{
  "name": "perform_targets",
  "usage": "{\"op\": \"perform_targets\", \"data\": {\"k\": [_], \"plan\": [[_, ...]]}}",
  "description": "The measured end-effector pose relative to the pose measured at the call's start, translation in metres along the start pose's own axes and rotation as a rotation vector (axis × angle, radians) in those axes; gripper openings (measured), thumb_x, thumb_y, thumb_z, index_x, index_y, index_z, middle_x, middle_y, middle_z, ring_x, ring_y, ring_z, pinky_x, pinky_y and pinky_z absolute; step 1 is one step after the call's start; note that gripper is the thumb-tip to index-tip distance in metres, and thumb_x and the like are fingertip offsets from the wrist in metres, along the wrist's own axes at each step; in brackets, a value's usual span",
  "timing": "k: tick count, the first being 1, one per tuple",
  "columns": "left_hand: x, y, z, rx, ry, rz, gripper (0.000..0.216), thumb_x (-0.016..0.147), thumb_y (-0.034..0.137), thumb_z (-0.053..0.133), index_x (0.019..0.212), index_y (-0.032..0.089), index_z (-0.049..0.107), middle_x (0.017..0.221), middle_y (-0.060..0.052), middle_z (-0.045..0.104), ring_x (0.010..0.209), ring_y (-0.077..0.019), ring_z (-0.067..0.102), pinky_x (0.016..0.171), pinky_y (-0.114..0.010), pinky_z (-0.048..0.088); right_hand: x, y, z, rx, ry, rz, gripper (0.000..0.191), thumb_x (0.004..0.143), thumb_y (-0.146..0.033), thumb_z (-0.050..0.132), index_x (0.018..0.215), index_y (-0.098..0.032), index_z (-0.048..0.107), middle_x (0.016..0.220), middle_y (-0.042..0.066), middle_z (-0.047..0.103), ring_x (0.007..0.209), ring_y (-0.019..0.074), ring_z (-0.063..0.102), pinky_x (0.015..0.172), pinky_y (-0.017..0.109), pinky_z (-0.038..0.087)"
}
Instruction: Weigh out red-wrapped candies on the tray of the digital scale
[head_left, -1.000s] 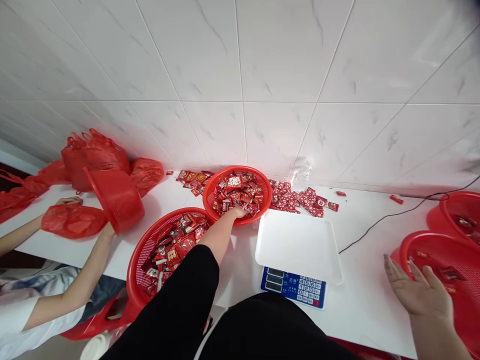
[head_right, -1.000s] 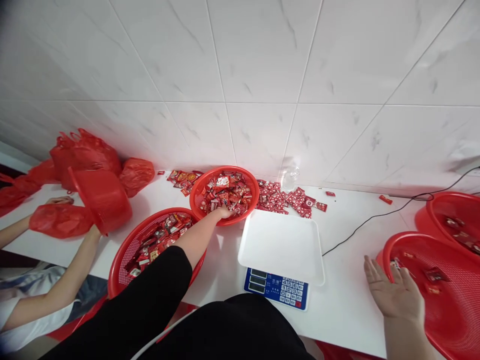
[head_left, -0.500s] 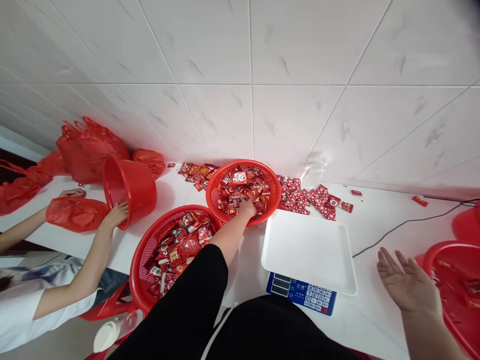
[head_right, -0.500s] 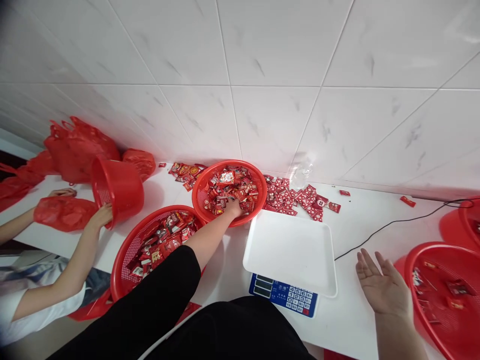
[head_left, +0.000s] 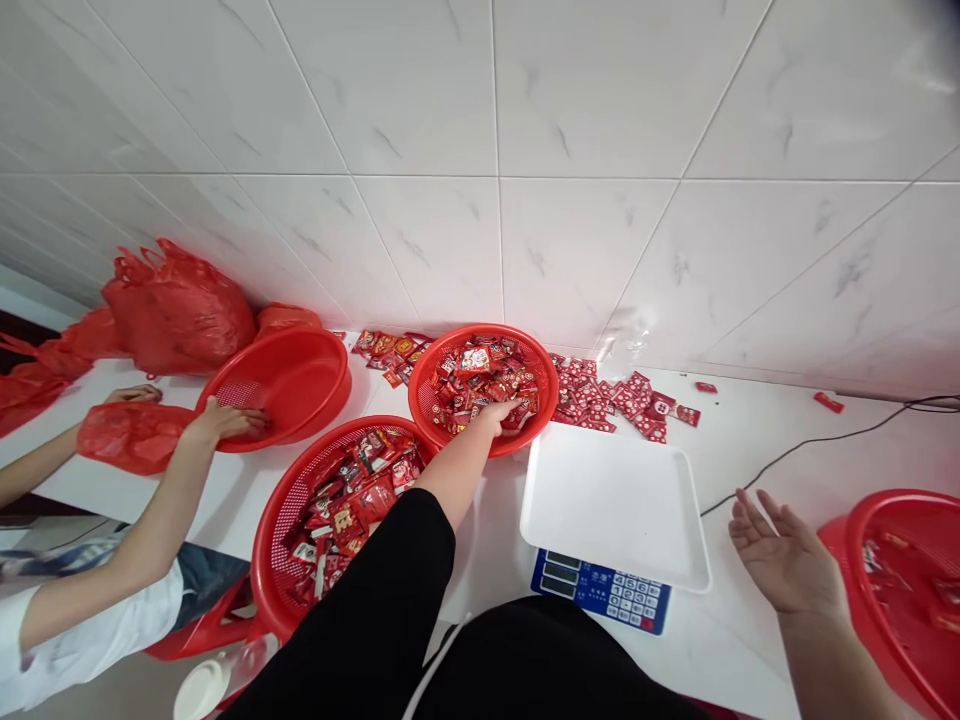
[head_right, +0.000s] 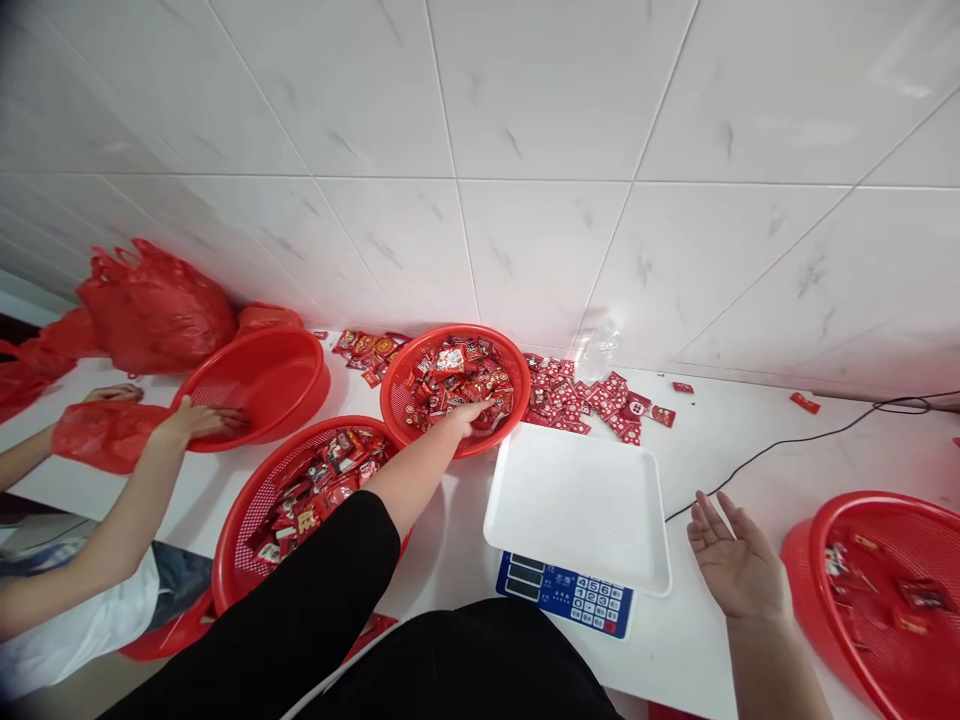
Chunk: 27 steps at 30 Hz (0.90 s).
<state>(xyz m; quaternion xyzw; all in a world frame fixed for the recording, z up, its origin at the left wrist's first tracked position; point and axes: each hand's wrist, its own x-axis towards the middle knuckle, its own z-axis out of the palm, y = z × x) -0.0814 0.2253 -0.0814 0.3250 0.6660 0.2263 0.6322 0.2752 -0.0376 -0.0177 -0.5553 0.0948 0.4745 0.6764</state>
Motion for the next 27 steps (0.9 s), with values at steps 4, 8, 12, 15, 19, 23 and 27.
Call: {"op": "perform_targets", "data": {"k": [4, 8, 12, 15, 19, 23, 27], "plan": [[0.004, 0.005, 0.006, -0.124, 0.021, -0.237, 0.031, 0.074, 0.034, 0.071, 0.094, 0.015, 0.057, 0.071, -0.006, 0.066, 0.065, -0.0186, 0.064, 0.064, -0.033, 0.056, -0.004, 0.001, -0.006, -0.008, 0.001, -0.001, 0.018, 0.071, -0.026, 0.063, 0.087, -0.022, 0.07, 0.107, 0.009, 0.064, 0.08, 0.0161, 0.064, 0.056, 0.025, 0.058], [-0.002, 0.008, 0.001, -0.163, 0.003, -0.157, 0.028, 0.074, 0.032, 0.071, 0.094, 0.016, 0.058, 0.072, -0.005, 0.066, 0.068, -0.018, 0.064, 0.064, -0.032, 0.055, -0.007, 0.002, -0.008, 0.006, -0.002, 0.017, 0.017, 0.07, -0.026, 0.064, 0.086, -0.022, 0.07, 0.102, 0.007, 0.064, 0.077, 0.0152, 0.064, 0.055, 0.024, 0.057], [-0.019, 0.018, -0.013, -0.169, 0.039, -0.072, 0.033, 0.07, 0.025, 0.075, 0.097, 0.018, 0.057, 0.074, -0.004, 0.065, 0.068, -0.0176, 0.064, 0.064, -0.033, 0.055, -0.007, 0.006, -0.005, 0.024, -0.021, 0.041, 0.019, 0.07, -0.026, 0.065, 0.087, -0.021, 0.069, 0.096, 0.006, 0.065, 0.074, 0.0141, 0.063, 0.056, 0.023, 0.056], [-0.038, 0.028, -0.025, -0.186, 0.039, -0.004, 0.032, 0.072, 0.023, 0.073, 0.098, 0.02, 0.056, 0.076, -0.003, 0.065, 0.069, -0.0152, 0.063, 0.066, -0.032, 0.055, -0.008, 0.009, -0.001, 0.029, -0.07, 0.06, 0.02, 0.071, -0.027, 0.064, 0.09, -0.021, 0.067, 0.093, 0.005, 0.065, 0.074, 0.0136, 0.063, 0.057, 0.023, 0.056], [-0.073, 0.038, -0.03, -0.243, -0.041, 0.088, 0.025, 0.073, 0.022, 0.07, 0.093, 0.021, 0.055, 0.079, -0.001, 0.065, 0.071, -0.0128, 0.063, 0.071, -0.032, 0.056, -0.012, 0.019, 0.003, 0.007, -0.176, 0.082, 0.027, 0.07, -0.026, 0.065, 0.097, -0.022, 0.065, 0.093, 0.002, 0.066, 0.074, 0.0115, 0.063, 0.059, 0.022, 0.056], [-0.114, 0.027, -0.005, -0.219, -0.299, 0.094, 0.03, 0.066, 0.024, 0.077, 0.087, 0.019, 0.055, 0.073, -0.001, 0.063, 0.066, -0.0135, 0.062, 0.067, -0.034, 0.055, -0.021, 0.035, 0.007, -0.082, -0.245, 0.112, 0.032, 0.07, -0.025, 0.067, 0.103, -0.023, 0.064, 0.093, 0.001, 0.068, 0.072, 0.0102, 0.064, 0.06, 0.02, 0.054], [-0.145, -0.005, 0.04, -0.024, -0.482, 0.066, 0.037, 0.065, 0.035, 0.078, 0.091, 0.017, 0.057, 0.074, -0.003, 0.063, 0.066, -0.0146, 0.062, 0.064, -0.031, 0.054, -0.034, 0.051, 0.011, -0.231, -0.286, 0.115, 0.033, 0.071, -0.032, 0.07, 0.102, -0.022, 0.064, 0.093, 0.003, 0.07, 0.072, 0.0113, 0.064, 0.061, 0.021, 0.053]]}}
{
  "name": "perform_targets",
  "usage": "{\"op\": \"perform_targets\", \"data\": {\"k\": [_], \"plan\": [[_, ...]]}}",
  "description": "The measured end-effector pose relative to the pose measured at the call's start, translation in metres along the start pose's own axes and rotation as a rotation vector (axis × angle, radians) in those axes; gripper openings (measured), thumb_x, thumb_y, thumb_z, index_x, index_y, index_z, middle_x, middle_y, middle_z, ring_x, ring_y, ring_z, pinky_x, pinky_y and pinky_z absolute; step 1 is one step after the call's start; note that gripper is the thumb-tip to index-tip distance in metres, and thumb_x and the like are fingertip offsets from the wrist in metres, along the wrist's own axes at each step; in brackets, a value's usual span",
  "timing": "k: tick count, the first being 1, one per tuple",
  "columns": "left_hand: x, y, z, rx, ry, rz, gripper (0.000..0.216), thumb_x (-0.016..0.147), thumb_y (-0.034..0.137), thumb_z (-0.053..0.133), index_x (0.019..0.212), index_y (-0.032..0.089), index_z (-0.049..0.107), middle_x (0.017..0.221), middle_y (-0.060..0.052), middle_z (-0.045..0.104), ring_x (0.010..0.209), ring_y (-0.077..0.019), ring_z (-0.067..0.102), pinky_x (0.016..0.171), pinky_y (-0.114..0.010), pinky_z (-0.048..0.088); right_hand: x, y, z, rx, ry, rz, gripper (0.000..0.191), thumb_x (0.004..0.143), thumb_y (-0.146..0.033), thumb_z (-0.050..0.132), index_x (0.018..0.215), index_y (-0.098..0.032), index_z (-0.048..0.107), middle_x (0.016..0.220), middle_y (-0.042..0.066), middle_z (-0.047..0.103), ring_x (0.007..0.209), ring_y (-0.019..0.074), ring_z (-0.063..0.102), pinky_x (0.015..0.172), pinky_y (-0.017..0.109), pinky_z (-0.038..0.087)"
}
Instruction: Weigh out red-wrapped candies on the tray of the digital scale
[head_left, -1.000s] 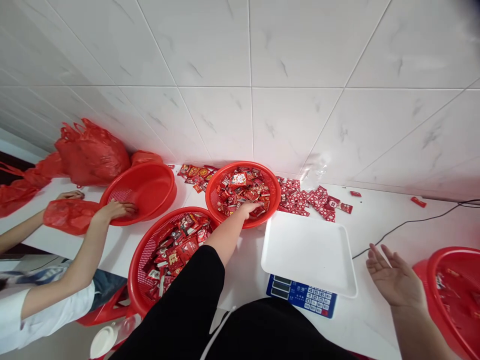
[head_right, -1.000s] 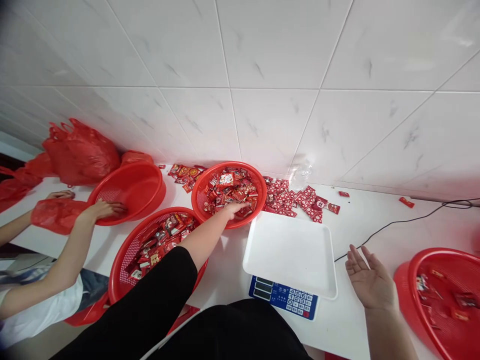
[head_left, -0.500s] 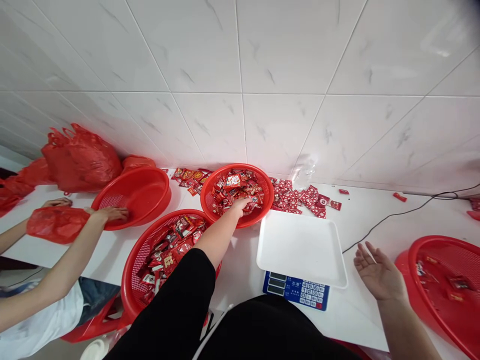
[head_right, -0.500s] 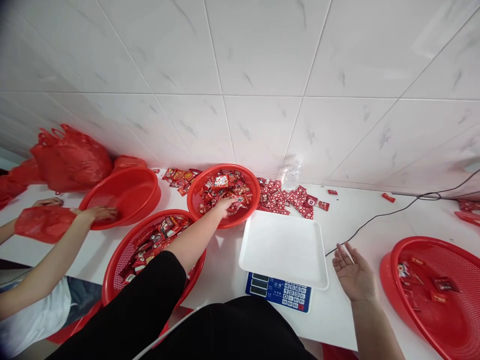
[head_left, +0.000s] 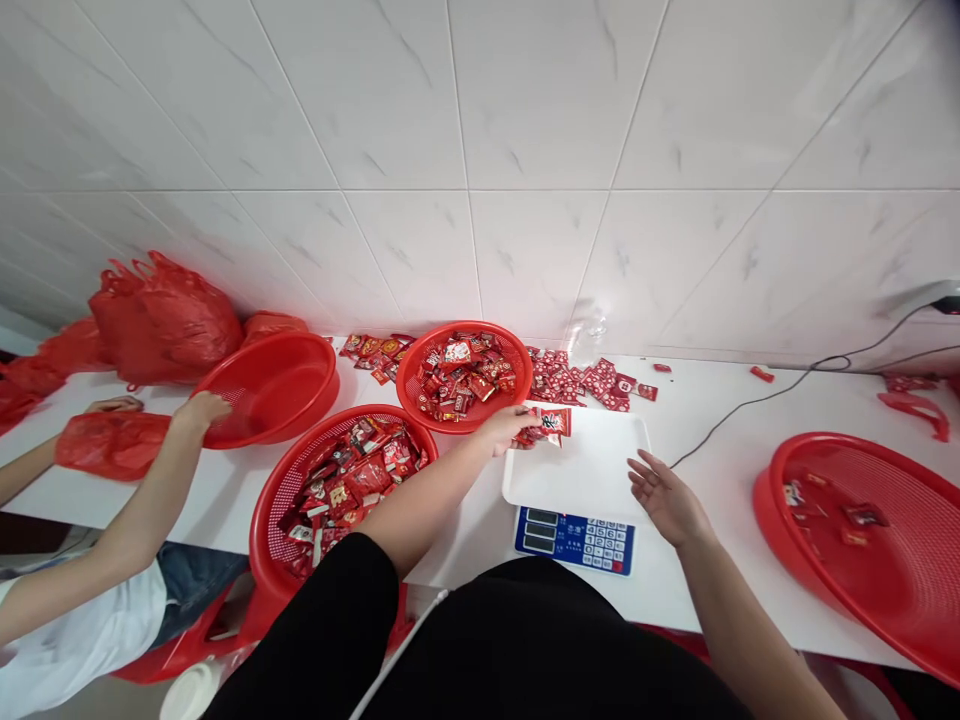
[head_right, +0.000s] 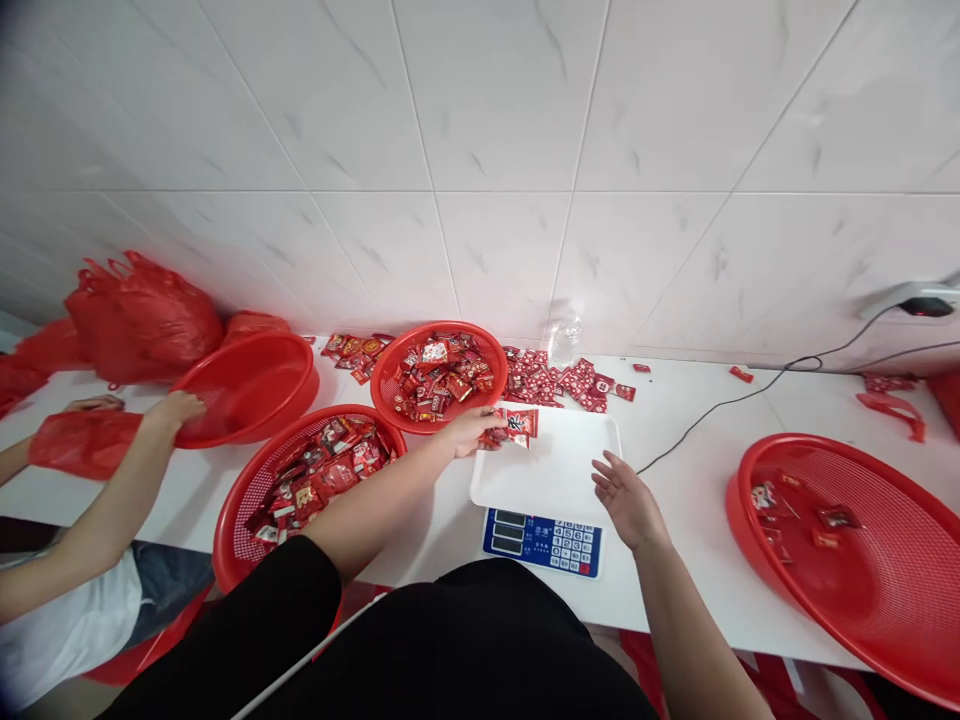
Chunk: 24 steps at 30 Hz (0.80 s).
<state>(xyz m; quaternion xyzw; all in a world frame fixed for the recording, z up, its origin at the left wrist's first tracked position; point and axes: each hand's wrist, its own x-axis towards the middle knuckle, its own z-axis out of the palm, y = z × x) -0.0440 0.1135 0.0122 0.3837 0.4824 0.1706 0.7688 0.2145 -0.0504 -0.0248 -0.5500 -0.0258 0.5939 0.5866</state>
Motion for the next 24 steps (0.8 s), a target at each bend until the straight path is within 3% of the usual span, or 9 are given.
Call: {"op": "perform_targets", "data": {"k": [3, 7, 11, 15, 19, 24], "plan": [[-0.001, -0.022, 0.027, 0.176, -0.019, 0.006, 0.042, 0.065, 0.04, 0.077, 0.097, 0.019, 0.059, 0.082, -0.005, 0.065, 0.071, -0.0162, 0.063, 0.064, -0.029, 0.053, -0.007, 0.008, 0.004, -0.173, -0.031, -0.016, 0.039, 0.07, -0.037, 0.072, 0.105, -0.023, 0.064, 0.097, 0.004, 0.07, 0.075, 0.0131, 0.065, 0.064, 0.024, 0.053], [-0.005, -0.037, 0.035, 0.423, 0.08, 0.103, 0.054, 0.064, 0.038, 0.077, 0.112, 0.023, 0.056, 0.107, -0.008, 0.063, 0.081, -0.0186, 0.065, 0.069, -0.028, 0.052, -0.01, 0.017, 0.005, -0.563, -0.064, -0.132, 0.043, 0.075, -0.045, 0.064, 0.112, -0.023, 0.06, 0.108, 0.006, 0.067, 0.09, 0.0193, 0.064, 0.076, 0.033, 0.052], [-0.007, -0.044, 0.032, 0.68, 0.224, 0.201, 0.053, 0.07, 0.03, 0.069, 0.12, 0.02, 0.054, 0.127, -0.013, 0.053, 0.105, -0.0239, 0.059, 0.086, -0.03, 0.047, -0.001, 0.026, 0.01, -1.08, -0.062, -0.41, 0.042, 0.079, -0.039, 0.057, 0.119, -0.024, 0.057, 0.126, 0.008, 0.057, 0.113, 0.0267, 0.053, 0.094, 0.046, 0.044], [-0.005, -0.054, 0.035, 0.834, 0.203, 0.293, 0.047, 0.071, 0.018, 0.064, 0.117, 0.017, 0.058, 0.128, -0.013, 0.054, 0.117, -0.0258, 0.052, 0.096, -0.033, 0.041, 0.008, 0.035, 0.024, -1.466, -0.076, -0.626, 0.05, 0.079, -0.03, 0.055, 0.129, -0.026, 0.051, 0.14, 0.008, 0.044, 0.132, 0.0309, 0.033, 0.105, 0.05, 0.033], [-0.003, -0.065, 0.041, 0.862, 0.113, 0.354, 0.043, 0.07, 0.01, 0.061, 0.113, 0.017, 0.062, 0.121, -0.011, 0.06, 0.113, -0.0245, 0.056, 0.097, -0.033, 0.041, 0.009, 0.044, 0.034, -1.635, -0.122, -0.614, 0.05, 0.081, -0.026, 0.052, 0.131, -0.026, 0.05, 0.142, 0.009, 0.041, 0.133, 0.0326, 0.03, 0.104, 0.05, 0.033], [0.0, -0.074, 0.045, 0.693, 0.015, 0.384, 0.041, 0.074, 0.008, 0.057, 0.114, 0.018, 0.06, 0.119, -0.008, 0.063, 0.109, -0.0197, 0.059, 0.096, -0.032, 0.044, 0.005, 0.05, 0.03, -1.634, -0.207, -0.673, 0.044, 0.082, -0.026, 0.049, 0.126, -0.025, 0.055, 0.14, 0.008, 0.043, 0.132, 0.0299, 0.033, 0.105, 0.047, 0.034]]}}
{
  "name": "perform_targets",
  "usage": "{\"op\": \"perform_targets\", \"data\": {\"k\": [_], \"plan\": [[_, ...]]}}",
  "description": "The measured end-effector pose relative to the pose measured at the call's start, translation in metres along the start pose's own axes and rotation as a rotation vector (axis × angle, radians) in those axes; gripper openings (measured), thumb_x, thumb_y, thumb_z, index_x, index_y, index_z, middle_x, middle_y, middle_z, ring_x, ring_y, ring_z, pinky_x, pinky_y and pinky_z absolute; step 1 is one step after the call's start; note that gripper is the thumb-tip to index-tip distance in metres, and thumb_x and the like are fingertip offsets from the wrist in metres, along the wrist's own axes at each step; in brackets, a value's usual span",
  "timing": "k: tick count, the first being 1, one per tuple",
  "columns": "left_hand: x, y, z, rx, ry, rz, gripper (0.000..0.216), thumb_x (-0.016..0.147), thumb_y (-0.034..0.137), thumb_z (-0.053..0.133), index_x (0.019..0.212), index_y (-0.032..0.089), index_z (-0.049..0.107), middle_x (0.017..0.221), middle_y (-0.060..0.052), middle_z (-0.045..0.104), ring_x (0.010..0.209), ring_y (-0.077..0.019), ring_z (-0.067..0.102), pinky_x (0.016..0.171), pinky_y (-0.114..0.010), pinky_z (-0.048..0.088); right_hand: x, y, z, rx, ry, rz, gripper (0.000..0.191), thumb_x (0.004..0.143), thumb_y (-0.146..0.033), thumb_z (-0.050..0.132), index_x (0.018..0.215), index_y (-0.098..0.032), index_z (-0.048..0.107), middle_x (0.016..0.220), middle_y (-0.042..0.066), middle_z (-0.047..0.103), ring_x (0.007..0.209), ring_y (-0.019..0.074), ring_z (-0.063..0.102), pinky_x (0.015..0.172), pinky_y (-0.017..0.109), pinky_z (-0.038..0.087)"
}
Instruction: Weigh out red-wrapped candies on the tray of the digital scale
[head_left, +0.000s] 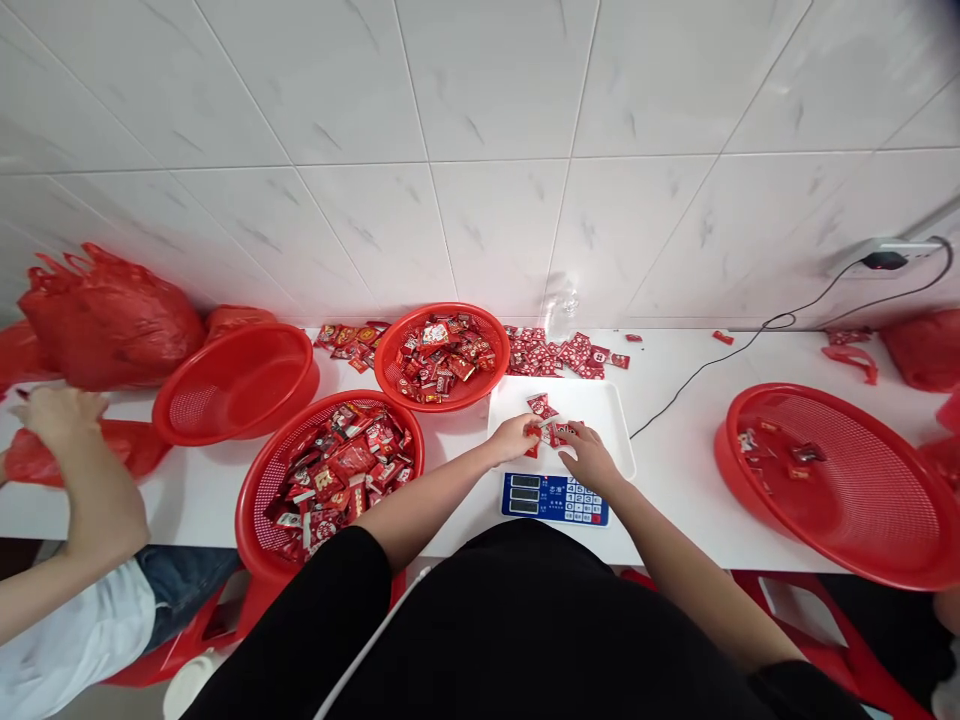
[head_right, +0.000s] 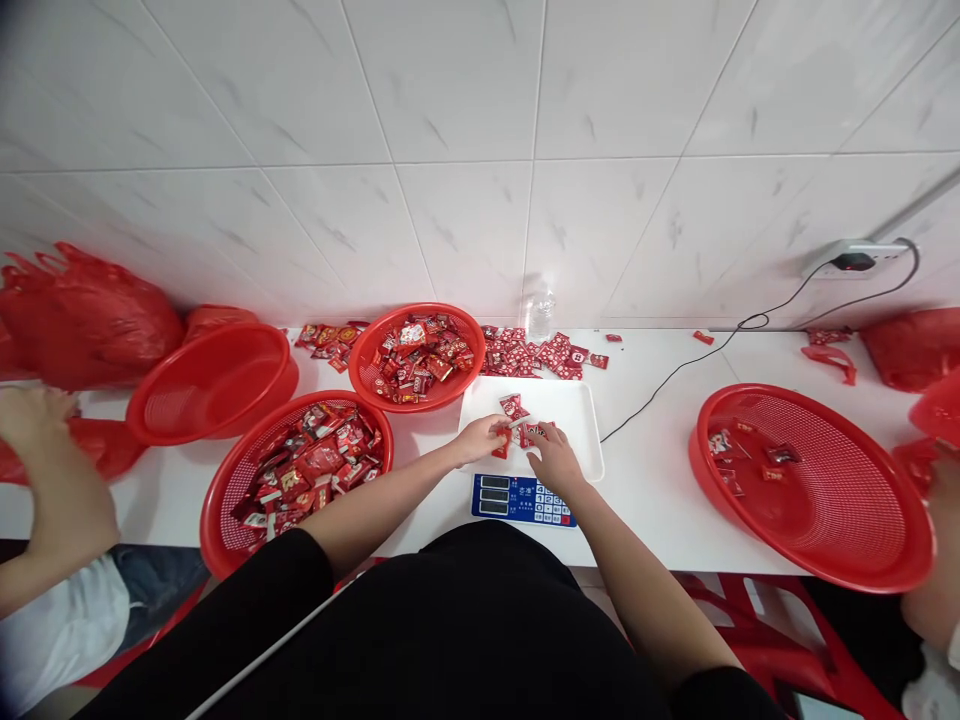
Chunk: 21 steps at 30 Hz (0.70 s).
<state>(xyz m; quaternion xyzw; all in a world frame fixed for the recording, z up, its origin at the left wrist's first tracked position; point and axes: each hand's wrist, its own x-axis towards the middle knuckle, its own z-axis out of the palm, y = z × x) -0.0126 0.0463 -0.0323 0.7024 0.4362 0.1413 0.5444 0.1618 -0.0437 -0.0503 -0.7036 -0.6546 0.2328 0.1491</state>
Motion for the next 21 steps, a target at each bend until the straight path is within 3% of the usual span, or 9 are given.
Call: {"op": "perform_targets", "data": {"k": [2, 5, 8, 11, 16, 19, 21], "plan": [[0.002, 0.0, -0.003, -0.006, 0.062, 0.044, 0.036, 0.076, 0.008, 0.056, 0.11, 0.017, 0.062, 0.116, -0.007, 0.064, 0.105, -0.0182, 0.06, 0.094, -0.031, 0.045, -0.004, 0.003, 0.001, 0.011, 0.034, -0.028, 0.042, 0.083, -0.026, 0.048, 0.123, -0.025, 0.057, 0.138, 0.008, 0.045, 0.131, 0.0293, 0.035, 0.105, 0.048, 0.034], [0.009, -0.003, -0.022, 0.089, 0.253, 0.102, 0.028, 0.077, 0.01, 0.055, 0.104, 0.016, 0.063, 0.109, -0.006, 0.066, 0.096, -0.0166, 0.062, 0.091, -0.03, 0.047, -0.013, 0.008, 0.001, 0.048, 0.109, -0.036, 0.039, 0.083, -0.029, 0.047, 0.12, -0.024, 0.059, 0.134, 0.009, 0.05, 0.128, 0.0284, 0.039, 0.104, 0.049, 0.037], [0.021, -0.012, -0.064, 0.24, 0.461, 0.086, 0.029, 0.079, 0.011, 0.054, 0.106, 0.016, 0.061, 0.11, -0.007, 0.064, 0.098, -0.0171, 0.059, 0.092, -0.031, 0.045, -0.026, 0.012, -0.002, 0.095, 0.152, 0.027, 0.037, 0.084, -0.034, 0.046, 0.117, -0.026, 0.061, 0.132, 0.008, 0.052, 0.123, 0.0275, 0.046, 0.099, 0.048, 0.042], [0.03, -0.031, -0.116, 0.431, 0.566, -0.104, 0.036, 0.08, 0.017, 0.055, 0.117, 0.014, 0.056, 0.12, -0.011, 0.058, 0.111, -0.0204, 0.053, 0.097, -0.031, 0.04, -0.037, 0.014, -0.005, 0.146, 0.145, 0.082, 0.039, 0.085, -0.039, 0.044, 0.117, -0.026, 0.06, 0.131, 0.008, 0.053, 0.12, 0.027, 0.049, 0.095, 0.046, 0.047], [0.042, -0.069, -0.185, 0.819, 0.317, -0.661, 0.066, 0.074, 0.039, 0.065, 0.132, 0.013, 0.045, 0.14, -0.021, 0.041, 0.131, -0.0357, 0.034, 0.102, -0.043, 0.031, -0.044, 0.009, -0.007, 0.235, 0.127, 0.146, 0.039, 0.085, -0.043, 0.045, 0.117, -0.027, 0.06, 0.129, 0.007, 0.055, 0.115, 0.0254, 0.055, 0.09, 0.043, 0.052], [0.052, -0.088, -0.203, 0.879, 0.251, -0.802, 0.078, 0.061, 0.035, 0.075, 0.13, 0.011, 0.048, 0.139, -0.025, 0.041, 0.133, -0.0446, 0.026, 0.103, -0.053, 0.026, -0.039, 0.004, -0.008, 0.238, 0.114, 0.19, 0.039, 0.084, -0.044, 0.046, 0.117, -0.029, 0.06, 0.13, 0.005, 0.056, 0.11, 0.0254, 0.057, 0.086, 0.042, 0.054], [0.06, -0.096, -0.206, 0.906, 0.206, -0.841, 0.08, 0.057, 0.031, 0.078, 0.129, 0.011, 0.049, 0.137, -0.025, 0.043, 0.132, -0.045, 0.028, 0.104, -0.055, 0.022, -0.035, 0.002, -0.009, 0.234, 0.11, 0.202, 0.038, 0.084, -0.044, 0.046, 0.116, -0.03, 0.06, 0.13, 0.004, 0.056, 0.109, 0.0251, 0.058, 0.085, 0.042, 0.054]]}}
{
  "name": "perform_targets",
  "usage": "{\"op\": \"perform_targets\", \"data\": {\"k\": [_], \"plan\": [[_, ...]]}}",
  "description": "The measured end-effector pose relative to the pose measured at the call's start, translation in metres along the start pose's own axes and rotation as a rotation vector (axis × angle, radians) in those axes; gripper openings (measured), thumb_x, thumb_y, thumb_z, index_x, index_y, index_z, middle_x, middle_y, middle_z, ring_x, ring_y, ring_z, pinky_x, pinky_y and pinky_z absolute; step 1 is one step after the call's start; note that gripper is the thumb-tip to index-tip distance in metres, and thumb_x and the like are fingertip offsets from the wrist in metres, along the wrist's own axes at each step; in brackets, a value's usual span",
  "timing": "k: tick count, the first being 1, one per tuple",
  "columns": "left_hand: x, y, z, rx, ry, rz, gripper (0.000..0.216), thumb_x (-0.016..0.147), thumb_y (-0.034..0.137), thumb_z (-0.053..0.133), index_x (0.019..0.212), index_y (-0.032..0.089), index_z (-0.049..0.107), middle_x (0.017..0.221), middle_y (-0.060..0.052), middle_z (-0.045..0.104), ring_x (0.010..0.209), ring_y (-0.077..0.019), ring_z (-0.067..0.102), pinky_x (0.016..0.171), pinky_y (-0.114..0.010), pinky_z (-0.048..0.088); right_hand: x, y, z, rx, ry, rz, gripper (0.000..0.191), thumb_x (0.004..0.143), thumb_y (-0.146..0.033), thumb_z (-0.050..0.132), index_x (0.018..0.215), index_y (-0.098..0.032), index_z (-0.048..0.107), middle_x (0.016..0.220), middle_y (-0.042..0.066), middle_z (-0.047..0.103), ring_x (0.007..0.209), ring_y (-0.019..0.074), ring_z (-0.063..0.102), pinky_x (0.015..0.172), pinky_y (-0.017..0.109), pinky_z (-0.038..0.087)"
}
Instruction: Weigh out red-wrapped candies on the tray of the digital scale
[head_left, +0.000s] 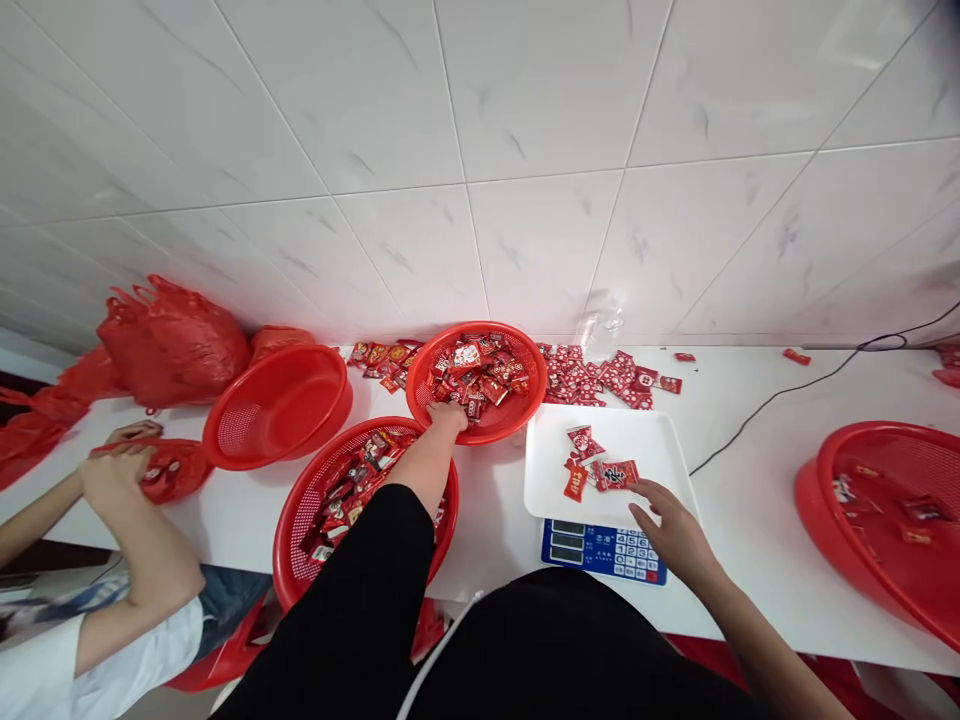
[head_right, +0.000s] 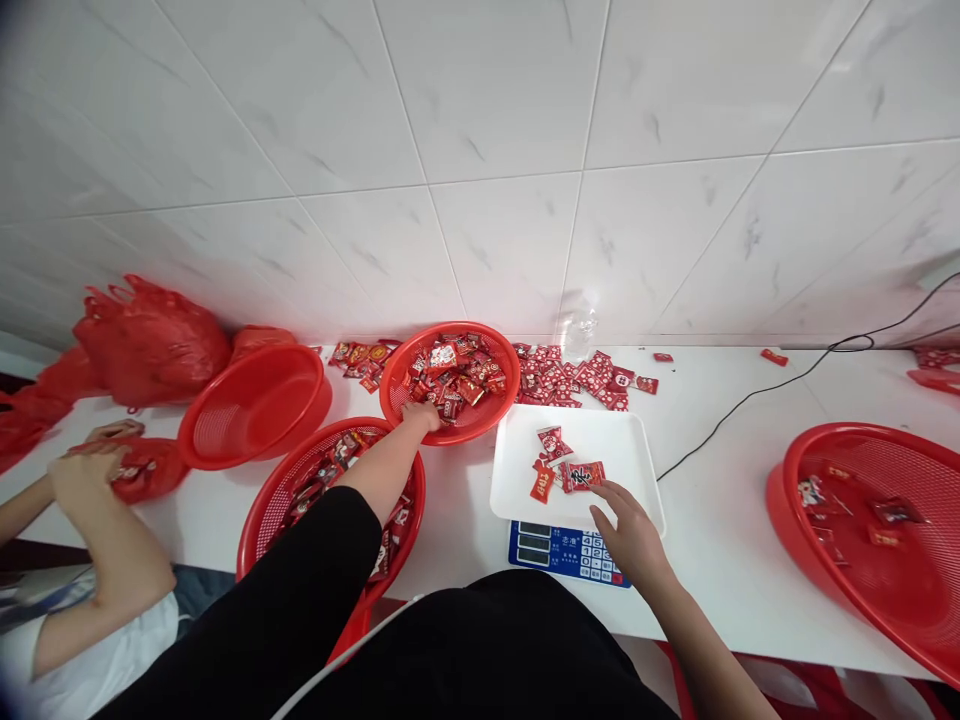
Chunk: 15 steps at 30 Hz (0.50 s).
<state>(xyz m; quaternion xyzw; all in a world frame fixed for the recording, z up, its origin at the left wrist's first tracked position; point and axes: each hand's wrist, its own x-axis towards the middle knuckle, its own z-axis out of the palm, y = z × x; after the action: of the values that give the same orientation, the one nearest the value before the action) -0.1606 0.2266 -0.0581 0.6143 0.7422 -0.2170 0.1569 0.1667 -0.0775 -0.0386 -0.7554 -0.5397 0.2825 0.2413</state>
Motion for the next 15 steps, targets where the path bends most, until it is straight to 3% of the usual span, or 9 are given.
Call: {"op": "perform_targets", "data": {"k": [4, 7, 12, 15], "plan": [[0.007, 0.01, 0.007, 0.047, -0.089, 0.061, 0.089, 0.054, 0.033, 0.08, 0.134, 0.014, 0.045, 0.139, -0.025, 0.041, 0.127, -0.0443, 0.037, 0.101, -0.056, 0.027, 0.009, -0.003, 0.0, -0.014, -0.012, -0.01, 0.037, 0.085, -0.043, 0.045, 0.116, -0.03, 0.06, 0.129, 0.004, 0.056, 0.113, 0.0253, 0.056, 0.088, 0.043, 0.053], [0.004, 0.017, 0.01, -0.043, -0.161, 0.235, 0.092, 0.054, 0.042, 0.079, 0.134, 0.015, 0.043, 0.135, -0.025, 0.045, 0.121, -0.0426, 0.044, 0.094, -0.049, 0.039, 0.016, -0.005, 0.001, -0.027, -0.044, -0.004, 0.038, 0.086, -0.043, 0.043, 0.118, -0.028, 0.059, 0.13, 0.005, 0.056, 0.116, 0.0257, 0.054, 0.089, 0.044, 0.052], [-0.004, 0.034, 0.009, -0.193, -0.214, 0.498, 0.066, 0.066, 0.036, 0.071, 0.126, 0.019, 0.049, 0.12, -0.013, 0.061, 0.102, -0.0256, 0.061, 0.084, -0.03, 0.046, 0.026, -0.018, 0.001, -0.019, -0.085, -0.028, 0.038, 0.086, -0.042, 0.043, 0.118, -0.029, 0.058, 0.127, 0.004, 0.058, 0.117, 0.0252, 0.053, 0.091, 0.043, 0.051], [-0.007, 0.046, 0.007, -0.33, -0.316, 0.61, 0.055, 0.071, 0.038, 0.068, 0.122, 0.023, 0.053, 0.114, -0.006, 0.065, 0.094, -0.0201, 0.063, 0.077, -0.025, 0.048, 0.029, -0.024, 0.0, -0.014, -0.103, -0.035, 0.037, 0.086, -0.042, 0.043, 0.119, -0.031, 0.058, 0.127, 0.003, 0.058, 0.118, 0.0249, 0.053, 0.092, 0.042, 0.05]]}}
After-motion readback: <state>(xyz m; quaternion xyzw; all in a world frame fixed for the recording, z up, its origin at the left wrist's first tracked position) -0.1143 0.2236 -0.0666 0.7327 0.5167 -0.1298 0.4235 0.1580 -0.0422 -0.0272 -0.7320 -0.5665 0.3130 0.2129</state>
